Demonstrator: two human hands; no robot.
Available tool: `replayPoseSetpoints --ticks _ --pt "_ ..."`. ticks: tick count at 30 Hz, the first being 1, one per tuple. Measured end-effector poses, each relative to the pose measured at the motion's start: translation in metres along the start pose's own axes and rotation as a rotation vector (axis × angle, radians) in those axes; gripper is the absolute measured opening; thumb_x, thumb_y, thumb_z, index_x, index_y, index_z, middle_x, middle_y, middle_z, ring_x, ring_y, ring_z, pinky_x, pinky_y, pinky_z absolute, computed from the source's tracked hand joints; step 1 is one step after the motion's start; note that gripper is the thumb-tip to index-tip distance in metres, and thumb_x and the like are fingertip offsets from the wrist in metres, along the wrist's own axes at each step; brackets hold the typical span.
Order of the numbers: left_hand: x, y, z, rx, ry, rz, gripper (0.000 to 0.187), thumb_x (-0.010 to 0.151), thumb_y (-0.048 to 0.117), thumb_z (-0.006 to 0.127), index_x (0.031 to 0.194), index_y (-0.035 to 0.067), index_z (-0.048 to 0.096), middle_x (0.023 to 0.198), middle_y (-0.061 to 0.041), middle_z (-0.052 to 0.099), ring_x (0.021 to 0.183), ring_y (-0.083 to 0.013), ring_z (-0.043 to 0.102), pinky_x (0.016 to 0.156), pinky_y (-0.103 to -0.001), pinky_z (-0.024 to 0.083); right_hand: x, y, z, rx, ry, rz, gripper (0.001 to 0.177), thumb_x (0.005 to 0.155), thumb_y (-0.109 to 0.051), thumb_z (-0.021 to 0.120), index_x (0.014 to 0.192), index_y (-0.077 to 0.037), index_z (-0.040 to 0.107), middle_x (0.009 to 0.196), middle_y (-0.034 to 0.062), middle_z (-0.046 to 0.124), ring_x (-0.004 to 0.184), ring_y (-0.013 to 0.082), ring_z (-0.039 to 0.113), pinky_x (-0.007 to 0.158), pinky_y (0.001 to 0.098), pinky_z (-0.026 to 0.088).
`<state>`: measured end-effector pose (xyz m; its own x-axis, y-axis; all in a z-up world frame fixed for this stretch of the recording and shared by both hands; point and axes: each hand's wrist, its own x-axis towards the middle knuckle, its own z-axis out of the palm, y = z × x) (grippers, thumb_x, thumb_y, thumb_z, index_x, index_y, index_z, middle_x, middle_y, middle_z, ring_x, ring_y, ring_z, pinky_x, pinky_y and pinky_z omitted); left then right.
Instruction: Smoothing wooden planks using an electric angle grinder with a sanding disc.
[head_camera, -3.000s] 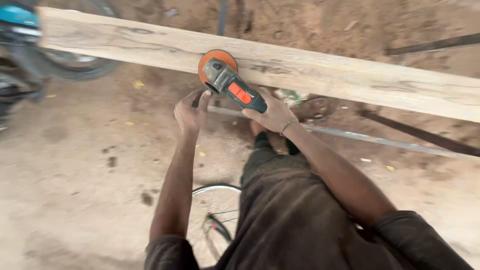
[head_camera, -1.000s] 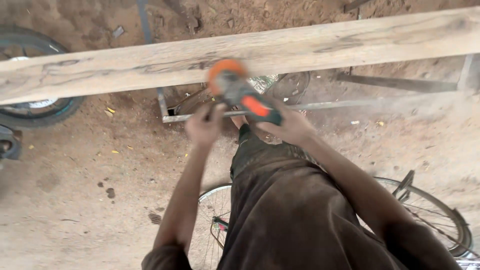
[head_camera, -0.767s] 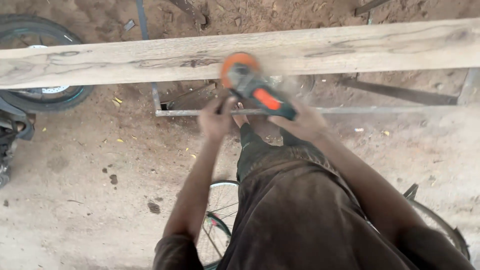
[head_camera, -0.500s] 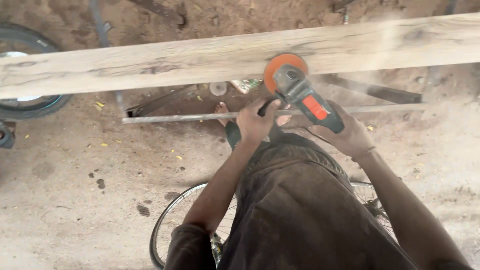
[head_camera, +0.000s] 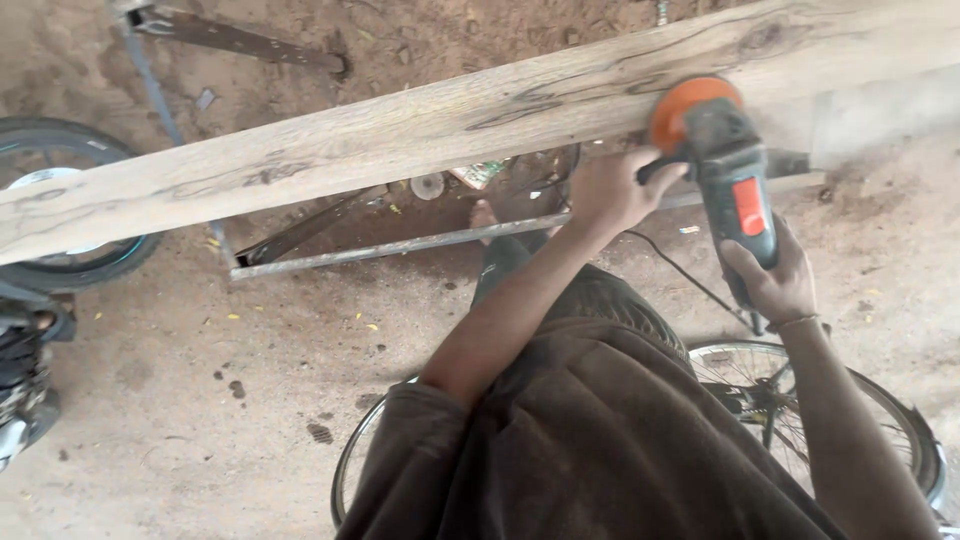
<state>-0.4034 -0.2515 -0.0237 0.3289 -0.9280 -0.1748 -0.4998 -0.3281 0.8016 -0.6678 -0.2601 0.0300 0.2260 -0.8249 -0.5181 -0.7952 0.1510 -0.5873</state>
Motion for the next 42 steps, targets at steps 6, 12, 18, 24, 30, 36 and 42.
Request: replayPoseSetpoints --ticks 6,12,18,24,30,36,42 --pt "-0.04 -0.054 -0.085 0.078 -0.038 -0.113 0.049 0.087 0.065 0.065 0.104 0.022 0.082 0.064 0.001 0.07 0.051 -0.0131 0.065 0.05 -0.031 0.051 -0.009 -0.075 0.075 0.072 -0.088 0.032 0.076 0.086 -0.041 0.077 0.15 -0.007 0.052 0.112 0.0162 0.071 0.096 0.0263 0.071 0.082 0.0393 0.057" --pt "-0.118 -0.135 -0.199 -0.005 0.304 -0.134 0.03 0.091 0.039 0.079 0.108 0.014 0.08 0.086 -0.008 0.077 0.066 -0.0145 0.071 0.06 -0.03 0.055 -0.016 -0.16 0.168 0.031 -0.259 -0.358 0.085 0.088 -0.046 0.079 0.153 -0.006 0.042 0.124 0.0223 0.069 0.112 0.0343 0.07 0.092 0.0472 0.055" --pt "-0.144 -0.191 -0.238 -0.019 0.357 -0.242 0.026 0.09 0.029 0.08 0.109 0.011 0.079 0.081 -0.009 0.076 0.061 -0.0152 0.067 0.057 -0.032 0.053 -0.012 -0.217 0.208 -0.122 -0.577 -0.094 0.097 0.079 -0.06 0.069 0.161 -0.026 0.03 0.119 0.0189 0.074 0.105 0.0376 0.072 0.097 0.0488 0.055" --pt "-0.063 -0.139 -0.207 0.027 0.222 -0.095 0.029 0.09 0.043 0.075 0.104 0.018 0.081 0.076 -0.01 0.074 0.064 -0.0227 0.071 0.061 -0.036 0.054 0.0 -0.169 0.163 -0.078 -0.305 -0.08 0.102 0.08 -0.062 0.075 0.158 -0.012 0.034 0.127 0.0234 0.069 0.113 0.0364 0.069 0.098 0.0457 0.054" --pt "0.019 -0.078 -0.125 0.07 0.036 0.185 0.037 0.088 0.054 0.075 0.092 0.018 0.081 0.072 -0.011 0.073 0.067 -0.0312 0.071 0.06 -0.042 0.053 -0.004 -0.097 0.118 0.097 0.061 0.085 0.087 0.083 -0.051 0.078 0.151 -0.005 0.05 0.118 0.0212 0.074 0.104 0.0297 0.073 0.089 0.0414 0.057" --pt "0.029 -0.08 -0.136 -0.067 0.053 0.337 0.037 0.089 0.05 0.074 0.096 0.014 0.079 0.074 -0.011 0.073 0.066 -0.0281 0.072 0.06 -0.039 0.054 -0.006 -0.119 0.133 0.183 0.178 0.128 0.077 0.083 -0.043 0.08 0.148 -0.01 0.055 0.103 0.0152 0.076 0.085 0.0213 0.071 0.075 0.0378 0.058" --pt "-0.051 -0.177 -0.246 0.013 0.149 0.011 0.027 0.092 0.037 0.077 0.103 0.012 0.08 0.078 -0.01 0.074 0.064 -0.0184 0.069 0.063 -0.033 0.053 -0.002 -0.209 0.2 0.144 -0.17 -0.104 0.093 0.076 -0.053 0.079 0.153 -0.015 0.043 0.108 0.022 0.076 0.093 0.0353 0.073 0.082 0.045 0.058"
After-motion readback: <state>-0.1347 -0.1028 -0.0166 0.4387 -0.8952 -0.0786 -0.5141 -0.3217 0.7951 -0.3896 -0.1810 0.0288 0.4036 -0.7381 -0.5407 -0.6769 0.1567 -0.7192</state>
